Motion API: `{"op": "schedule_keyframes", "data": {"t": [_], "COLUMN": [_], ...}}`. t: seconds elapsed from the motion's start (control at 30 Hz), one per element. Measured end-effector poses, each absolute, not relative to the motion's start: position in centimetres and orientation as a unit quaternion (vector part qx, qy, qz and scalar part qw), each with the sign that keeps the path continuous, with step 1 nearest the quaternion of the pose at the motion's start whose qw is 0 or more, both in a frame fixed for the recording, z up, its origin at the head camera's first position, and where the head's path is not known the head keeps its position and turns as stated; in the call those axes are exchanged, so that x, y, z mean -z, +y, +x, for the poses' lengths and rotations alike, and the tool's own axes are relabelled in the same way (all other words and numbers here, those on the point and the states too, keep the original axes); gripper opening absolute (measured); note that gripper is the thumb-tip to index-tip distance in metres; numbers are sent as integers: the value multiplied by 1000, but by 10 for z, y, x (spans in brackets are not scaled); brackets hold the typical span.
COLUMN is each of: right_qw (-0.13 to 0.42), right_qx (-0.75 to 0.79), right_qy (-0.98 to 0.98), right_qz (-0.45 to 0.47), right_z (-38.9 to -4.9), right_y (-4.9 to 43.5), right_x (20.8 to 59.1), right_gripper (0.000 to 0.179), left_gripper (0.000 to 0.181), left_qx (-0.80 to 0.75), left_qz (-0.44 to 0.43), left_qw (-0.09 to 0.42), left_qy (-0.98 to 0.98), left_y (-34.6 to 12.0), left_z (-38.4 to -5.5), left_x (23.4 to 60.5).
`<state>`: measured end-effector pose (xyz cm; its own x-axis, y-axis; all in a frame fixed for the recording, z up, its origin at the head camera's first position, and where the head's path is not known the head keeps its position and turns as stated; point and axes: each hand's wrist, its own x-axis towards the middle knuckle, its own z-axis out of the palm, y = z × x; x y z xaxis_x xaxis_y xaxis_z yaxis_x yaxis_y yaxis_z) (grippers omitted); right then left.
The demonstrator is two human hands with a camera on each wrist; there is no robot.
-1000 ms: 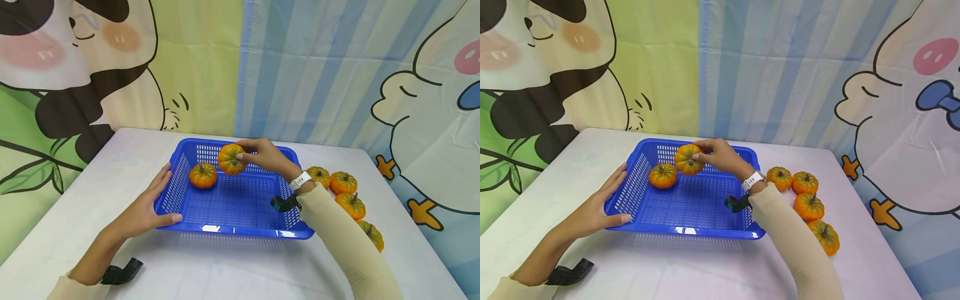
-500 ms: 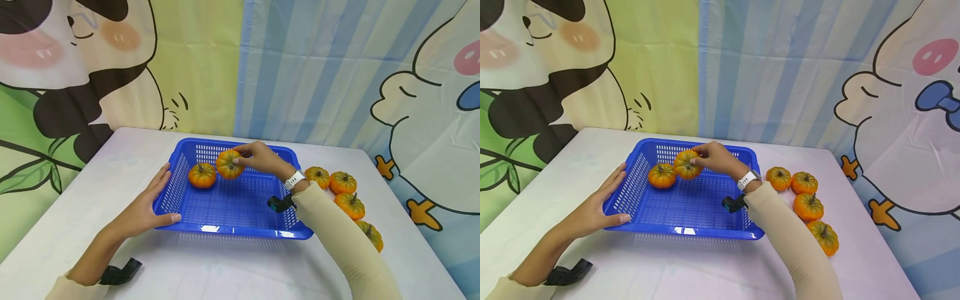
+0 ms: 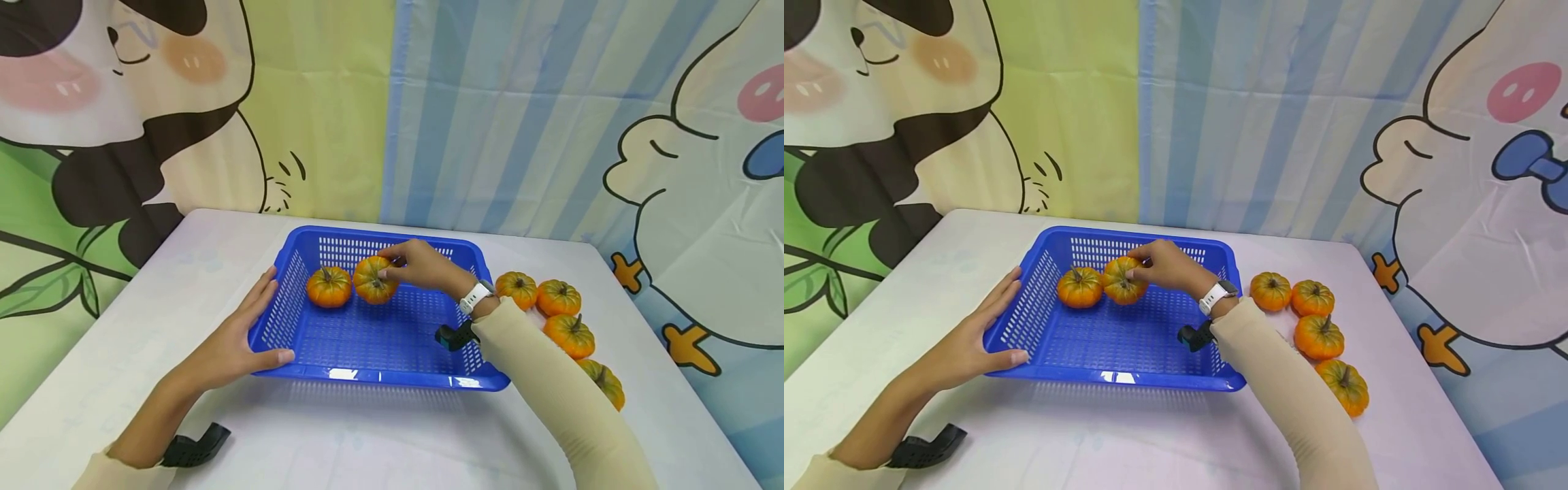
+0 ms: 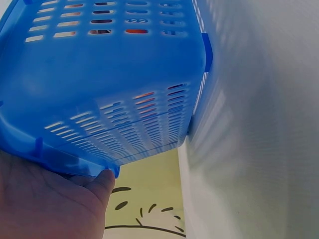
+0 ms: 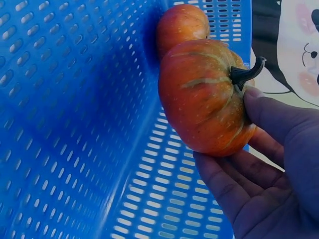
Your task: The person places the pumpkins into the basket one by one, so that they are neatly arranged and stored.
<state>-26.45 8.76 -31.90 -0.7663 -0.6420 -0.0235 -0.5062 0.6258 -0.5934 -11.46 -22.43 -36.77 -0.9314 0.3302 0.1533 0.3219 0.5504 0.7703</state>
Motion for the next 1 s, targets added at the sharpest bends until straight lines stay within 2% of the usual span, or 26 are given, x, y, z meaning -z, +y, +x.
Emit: {"op": "schedule_keyframes", "data": {"t": [0.6,0.83,1.0], "right_qw": [117,140,135], "right_qx": [260,240,235], "right_qy": [908,910,916], "right_qz": [-307,-309,-296], "right_z": [-262,-261,-260], "right_y": [85,83,84], "right_x": [331,335,336], "right_gripper": [35,35,36], "left_gripper": [107,107,107], "left_qx": [-439,-437,-436], "left_qz": [183,180,180], "left_qw": [2,3,5], "left_qy": [880,881,882], "left_y": [-225,-225,-223], "left_z": [-112,-112,-113], "left_x": [368,367,367]}}
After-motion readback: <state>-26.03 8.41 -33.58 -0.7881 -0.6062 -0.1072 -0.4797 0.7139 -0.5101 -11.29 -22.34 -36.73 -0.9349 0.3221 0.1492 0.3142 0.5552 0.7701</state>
